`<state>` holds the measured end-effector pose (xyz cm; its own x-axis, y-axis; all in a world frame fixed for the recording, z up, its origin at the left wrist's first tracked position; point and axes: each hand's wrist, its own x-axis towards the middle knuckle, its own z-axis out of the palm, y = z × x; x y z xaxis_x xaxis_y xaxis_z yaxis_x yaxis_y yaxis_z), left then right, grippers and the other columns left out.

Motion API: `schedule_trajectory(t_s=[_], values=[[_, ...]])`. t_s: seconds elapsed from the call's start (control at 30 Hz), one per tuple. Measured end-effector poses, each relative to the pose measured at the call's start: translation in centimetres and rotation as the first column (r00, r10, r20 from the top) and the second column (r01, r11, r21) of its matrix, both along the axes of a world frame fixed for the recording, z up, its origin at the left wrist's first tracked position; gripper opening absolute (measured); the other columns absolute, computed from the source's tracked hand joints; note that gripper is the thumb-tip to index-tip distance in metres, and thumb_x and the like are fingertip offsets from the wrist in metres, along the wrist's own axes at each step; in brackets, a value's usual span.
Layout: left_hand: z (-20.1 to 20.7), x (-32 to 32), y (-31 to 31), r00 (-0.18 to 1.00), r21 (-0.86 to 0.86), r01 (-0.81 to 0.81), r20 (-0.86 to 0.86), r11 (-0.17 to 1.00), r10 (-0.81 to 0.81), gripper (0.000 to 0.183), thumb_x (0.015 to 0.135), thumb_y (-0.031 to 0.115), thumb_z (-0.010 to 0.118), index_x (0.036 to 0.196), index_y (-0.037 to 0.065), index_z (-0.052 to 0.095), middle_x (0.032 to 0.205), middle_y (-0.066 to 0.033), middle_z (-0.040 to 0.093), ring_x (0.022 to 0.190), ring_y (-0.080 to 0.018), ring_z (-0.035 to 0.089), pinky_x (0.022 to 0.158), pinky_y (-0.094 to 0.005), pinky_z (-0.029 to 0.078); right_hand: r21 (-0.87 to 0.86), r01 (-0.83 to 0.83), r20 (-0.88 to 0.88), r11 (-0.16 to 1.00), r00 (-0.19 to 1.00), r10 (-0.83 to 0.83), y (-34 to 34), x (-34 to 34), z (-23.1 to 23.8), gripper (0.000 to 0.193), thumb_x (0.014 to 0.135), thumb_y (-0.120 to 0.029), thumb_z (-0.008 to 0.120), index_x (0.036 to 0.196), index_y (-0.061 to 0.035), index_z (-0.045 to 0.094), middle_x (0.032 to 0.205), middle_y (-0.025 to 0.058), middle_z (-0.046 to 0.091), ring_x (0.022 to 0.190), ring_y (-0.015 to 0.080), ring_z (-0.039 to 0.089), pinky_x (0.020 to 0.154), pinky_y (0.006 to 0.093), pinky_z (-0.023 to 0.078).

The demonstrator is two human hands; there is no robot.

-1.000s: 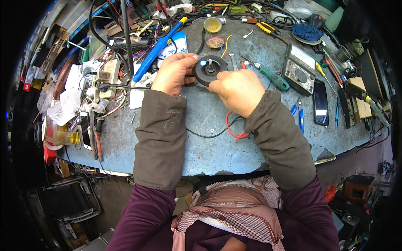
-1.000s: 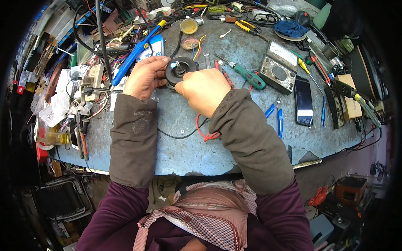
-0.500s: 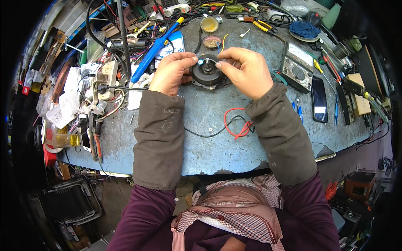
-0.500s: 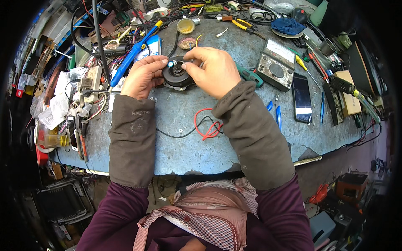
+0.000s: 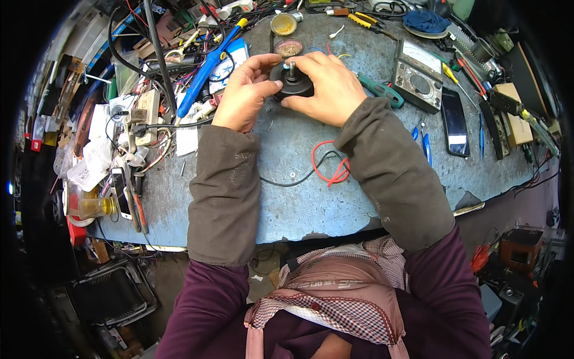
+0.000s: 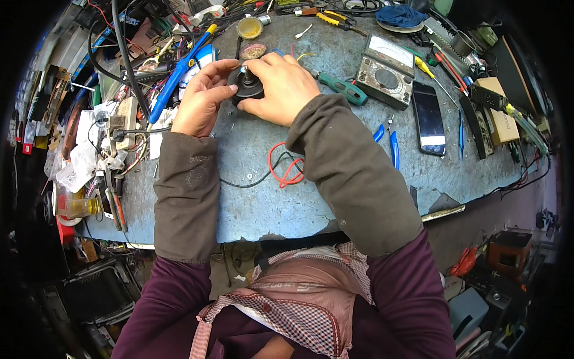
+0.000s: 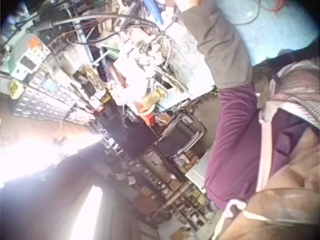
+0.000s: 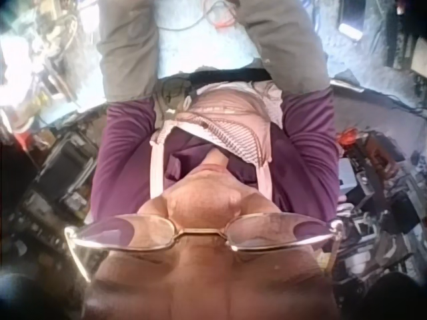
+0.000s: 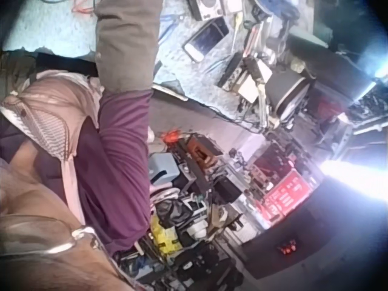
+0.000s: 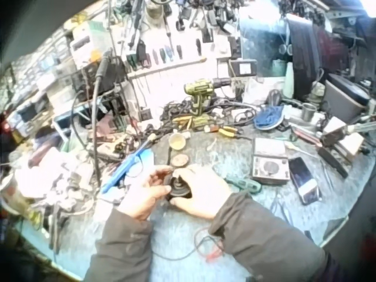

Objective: The person assembles an electrical motor by placing a copper-wound stator into a metal housing, connecting wires, and securing the casing. They then use a screwdriver to tighten screws and attach a small white component to the motor shaft.

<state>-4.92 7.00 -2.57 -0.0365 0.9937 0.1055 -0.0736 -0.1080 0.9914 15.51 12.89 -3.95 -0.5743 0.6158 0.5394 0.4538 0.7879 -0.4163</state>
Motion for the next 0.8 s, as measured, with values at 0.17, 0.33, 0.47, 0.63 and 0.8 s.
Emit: schedule_trajectory(t_s=[0.17,0.33,0.47,0.63,0.8], values=[[0.1,0.0,-0.4,0.989,-0.031,-0.122,-0.082,0.992,0.119,0.048,0.092,-0.003,0.07,0.14,-0.005,0.062,0.134,-0.0117,0.068,0.12,-0.0195,0.065,0.107,-0.0314,0.049,0.008,-0.03,-0.02,1.0,0.999,0.03,0.3,-0.5,-0.4,0.073,0.078,-0.043,0.087,0.141,-0.0118,0.068,0.127,0.0169,0.068,0.113,0.0408,0.065,0.105,0.0466,0.053],[1.0,-1.5,-0.9,0.93,-0.104,-0.288,-0.268,0.952,0.252,0.033,0.097,0.008,0.074,0.127,-0.001,0.067,0.11,-0.0066,0.073,0.09,-0.0113,0.067,0.079,-0.0269,0.053,-0.167,-0.125,-0.169,0.978,0.981,0.097,0.8,-0.9,-0.6,0.068,0.073,-0.039,0.089,0.132,-0.0092,0.075,0.125,0.0177,0.072,0.119,0.0381,0.069,0.106,0.0452,0.054],[2.9,-2.9,-2.9,0.872,-0.258,0.054,-0.458,0.965,-0.171,0.013,0.089,0.007,0.082,0.097,0.003,0.072,0.082,-0.0001,0.07,0.073,-0.0089,0.062,0.067,-0.0266,0.049,-0.392,0.013,-0.294,0.92,0.946,-0.138,0.9,-0.7,-0.1,0.067,0.07,-0.043,0.09,0.125,-0.0061,0.078,0.115,0.0224,0.076,0.107,0.0394,0.074,0.098,0.0451,0.058],[5.1,2.3,-5.5,0.475,-0.553,0.258,-0.642,0.793,-0.602,0.028,0.075,0.011,0.091,0.085,0.001,0.067,0.074,0.0,0.066,0.07,-0.0102,0.057,0.061,-0.0323,0.046,-0.639,-0.432,-0.738,0.637,0.578,-0.348,3.1,-0.5,0.4,0.04,0.083,-0.024,0.089,0.108,0.0046,0.075,0.097,0.0105,0.078,0.085,0.0157,0.073,0.078,0.0326,0.059],[4.5,4.3,-6.6,0.342,-0.506,0.212,-0.763,0.836,-0.548,0.03,0.072,0.011,0.09,0.086,0.001,0.066,0.073,-0.0085,0.067,0.068,-0.019,0.065,0.062,-0.0375,0.051,-0.744,-0.481,-0.668,0.465,0.521,-0.531,3.1,1.1,2.1,0.031,0.092,-0.028,0.082,0.107,-0.0048,0.068,0.095,0.0048,0.072,0.085,0.0158,0.069,0.079,0.0359,0.055]])
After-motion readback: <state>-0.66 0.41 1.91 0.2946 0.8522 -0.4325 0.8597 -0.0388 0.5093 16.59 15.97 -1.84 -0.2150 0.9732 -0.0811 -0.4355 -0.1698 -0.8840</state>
